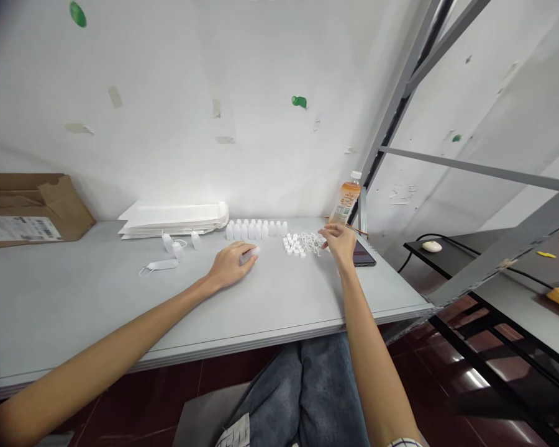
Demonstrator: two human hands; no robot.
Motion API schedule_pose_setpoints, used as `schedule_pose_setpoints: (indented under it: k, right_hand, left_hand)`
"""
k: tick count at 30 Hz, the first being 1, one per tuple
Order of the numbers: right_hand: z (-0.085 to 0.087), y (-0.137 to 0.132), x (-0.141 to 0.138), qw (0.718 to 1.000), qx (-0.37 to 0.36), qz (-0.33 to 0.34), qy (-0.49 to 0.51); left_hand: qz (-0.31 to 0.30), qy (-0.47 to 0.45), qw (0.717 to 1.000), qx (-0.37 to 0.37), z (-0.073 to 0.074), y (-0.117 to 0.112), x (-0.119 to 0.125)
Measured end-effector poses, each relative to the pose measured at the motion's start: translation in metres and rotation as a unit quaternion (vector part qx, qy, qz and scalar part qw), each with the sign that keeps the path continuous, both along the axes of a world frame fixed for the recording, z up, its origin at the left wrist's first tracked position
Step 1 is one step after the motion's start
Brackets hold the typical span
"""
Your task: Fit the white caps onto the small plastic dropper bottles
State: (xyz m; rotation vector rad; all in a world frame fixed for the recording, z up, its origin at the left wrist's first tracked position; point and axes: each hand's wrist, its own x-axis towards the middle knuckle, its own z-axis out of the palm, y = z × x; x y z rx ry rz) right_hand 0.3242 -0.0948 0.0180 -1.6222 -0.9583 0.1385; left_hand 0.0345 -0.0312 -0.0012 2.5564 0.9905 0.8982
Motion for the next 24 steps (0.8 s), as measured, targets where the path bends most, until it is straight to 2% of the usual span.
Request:
schedule_pose_setpoints:
  k: [1,4,6,10,15,24]
  right_hand:
    - [0.003,-0.001,-0.008,0.998,0.029,0.026,0.049]
    - [0.012,-0.004,-0.038,0.983,0.053,0.123,0.130]
    - [0.015,-0.005,-0.060,0.971,0.046,0.179,0.152]
    - [0.017,-0.006,-0.097,0.957,0.015,0.248,0.146]
    - [0.017,-0.005,-0.120,0.954,0.009,0.267,0.134]
    - [0.020,-0.008,-0.129,0.954,-0.001,0.262,0.149]
  left_hand:
    - [-0.003,-0.005,1.000,-0.002,0.000,-0.001,0.001]
    - [-0.026,-0.036,0.999,-0.027,-0.002,-0.005,0.003]
    - [-0.051,-0.072,0.994,-0.059,-0.003,-0.007,0.005]
    - [-0.092,-0.138,0.978,-0.130,-0.003,-0.009,0.008]
    - [-0.091,-0.165,0.969,-0.163,-0.001,-0.007,0.008]
    - [-0.069,-0.148,0.975,-0.149,-0.003,-0.006,0.008]
